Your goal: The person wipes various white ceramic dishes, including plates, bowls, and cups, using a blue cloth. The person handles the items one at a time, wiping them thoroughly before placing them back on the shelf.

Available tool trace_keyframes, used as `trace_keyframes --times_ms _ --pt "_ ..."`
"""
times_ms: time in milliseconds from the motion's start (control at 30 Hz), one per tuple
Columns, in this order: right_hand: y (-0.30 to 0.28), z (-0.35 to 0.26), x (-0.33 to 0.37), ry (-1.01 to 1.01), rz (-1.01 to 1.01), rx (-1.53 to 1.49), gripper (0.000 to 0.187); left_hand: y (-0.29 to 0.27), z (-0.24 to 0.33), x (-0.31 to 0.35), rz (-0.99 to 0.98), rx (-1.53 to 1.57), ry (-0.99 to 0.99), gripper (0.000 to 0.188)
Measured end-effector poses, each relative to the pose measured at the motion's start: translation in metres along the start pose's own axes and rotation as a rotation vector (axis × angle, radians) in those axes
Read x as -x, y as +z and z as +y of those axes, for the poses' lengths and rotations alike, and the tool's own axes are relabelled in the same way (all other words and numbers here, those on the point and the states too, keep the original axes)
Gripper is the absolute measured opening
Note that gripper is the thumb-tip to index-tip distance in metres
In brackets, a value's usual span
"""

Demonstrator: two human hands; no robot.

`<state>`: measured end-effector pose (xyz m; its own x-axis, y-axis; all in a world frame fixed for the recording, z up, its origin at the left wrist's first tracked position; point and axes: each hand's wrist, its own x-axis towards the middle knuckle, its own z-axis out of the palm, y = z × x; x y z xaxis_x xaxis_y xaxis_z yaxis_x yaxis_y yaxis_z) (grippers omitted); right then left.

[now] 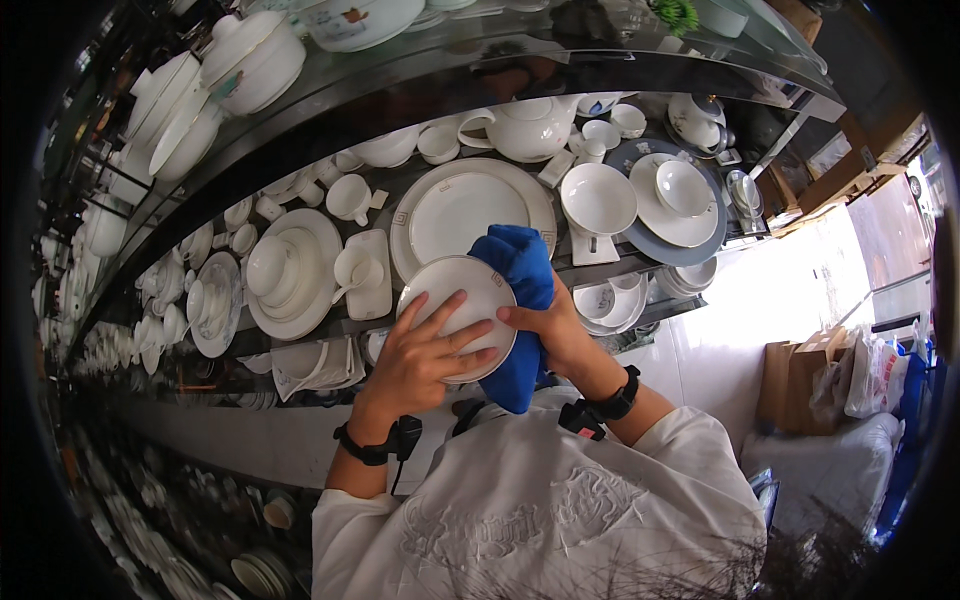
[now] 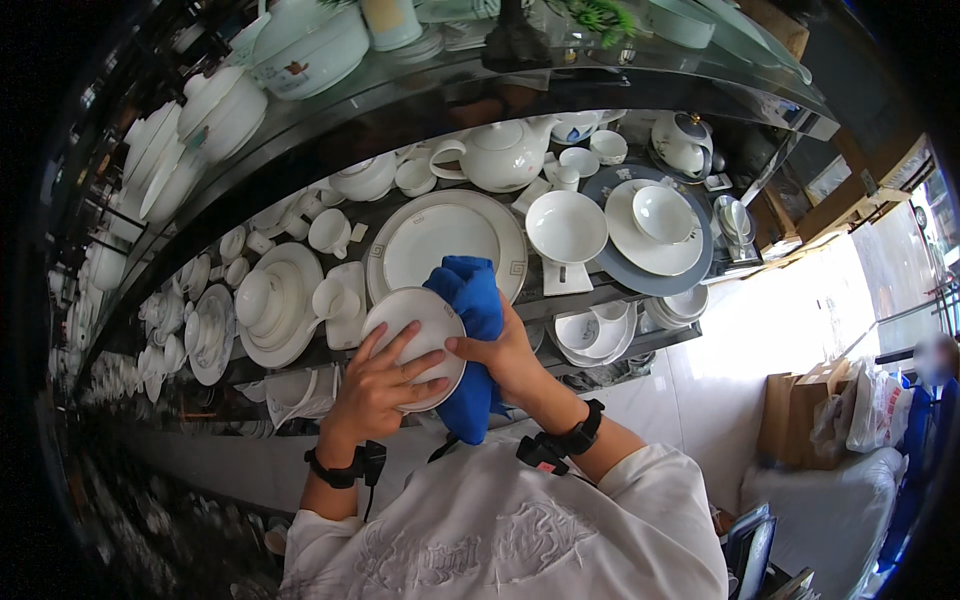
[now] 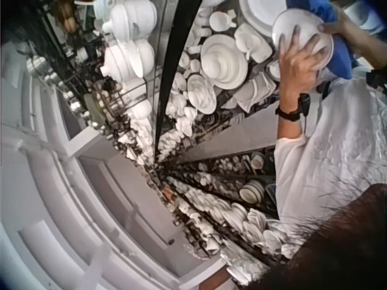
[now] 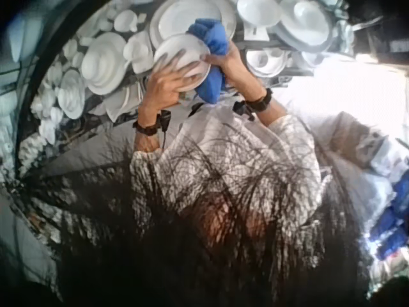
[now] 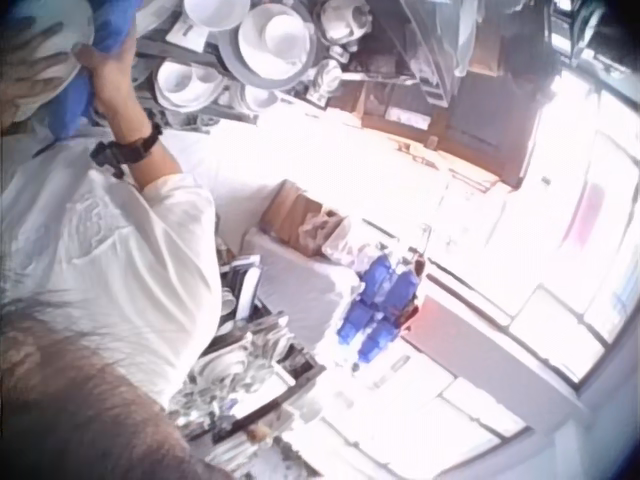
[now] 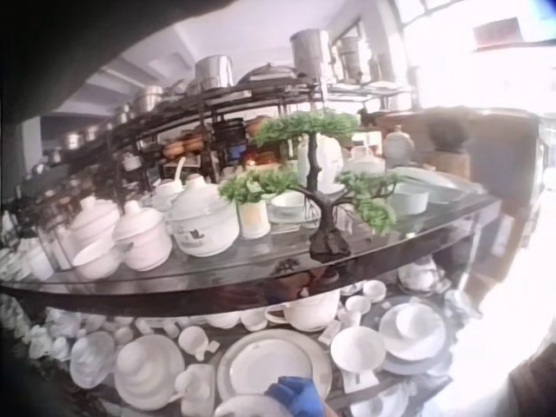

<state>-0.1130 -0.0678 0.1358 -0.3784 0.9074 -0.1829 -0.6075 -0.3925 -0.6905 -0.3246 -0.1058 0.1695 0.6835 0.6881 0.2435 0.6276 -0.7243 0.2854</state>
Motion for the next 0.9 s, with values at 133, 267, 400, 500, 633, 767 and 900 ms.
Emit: trace_keyframes --times_ms 133,267,400,500,633,767,900 --pt "-0.011 -0.010 0.013 -0.119 0.070 0.132 0.071 0.006 0.005 -0.013 0.070 0.034 -0.061 0.053" --pt "-0.037 -0.028 0.028 -0.224 0.202 0.184 0.065 0.026 0.007 -0.024 0.407 0.108 -0.175 0.071" --pt "-0.058 -0.046 0.041 -0.300 0.305 0.193 0.062 0.042 0.019 -0.038 0.343 1.210 -0.242 0.074" --pt "-0.077 -0.056 0.049 -0.358 0.363 0.214 0.064 0.051 0.038 -0.067 0.219 1.308 -0.437 0.065" --pt "-0.110 -0.079 0.065 -0.403 0.448 0.290 0.065 0.083 0.058 -0.107 0.194 1.345 -0.498 0.054" --pt "-0.161 -0.114 0.086 -0.532 0.586 0.194 0.059 0.115 0.072 -0.156 0.175 1.440 -0.498 0.052" --pt "-0.198 -0.158 0.122 -0.562 0.492 -0.004 0.061 0.143 0.087 -0.219 0.258 1.528 -0.511 0.050"
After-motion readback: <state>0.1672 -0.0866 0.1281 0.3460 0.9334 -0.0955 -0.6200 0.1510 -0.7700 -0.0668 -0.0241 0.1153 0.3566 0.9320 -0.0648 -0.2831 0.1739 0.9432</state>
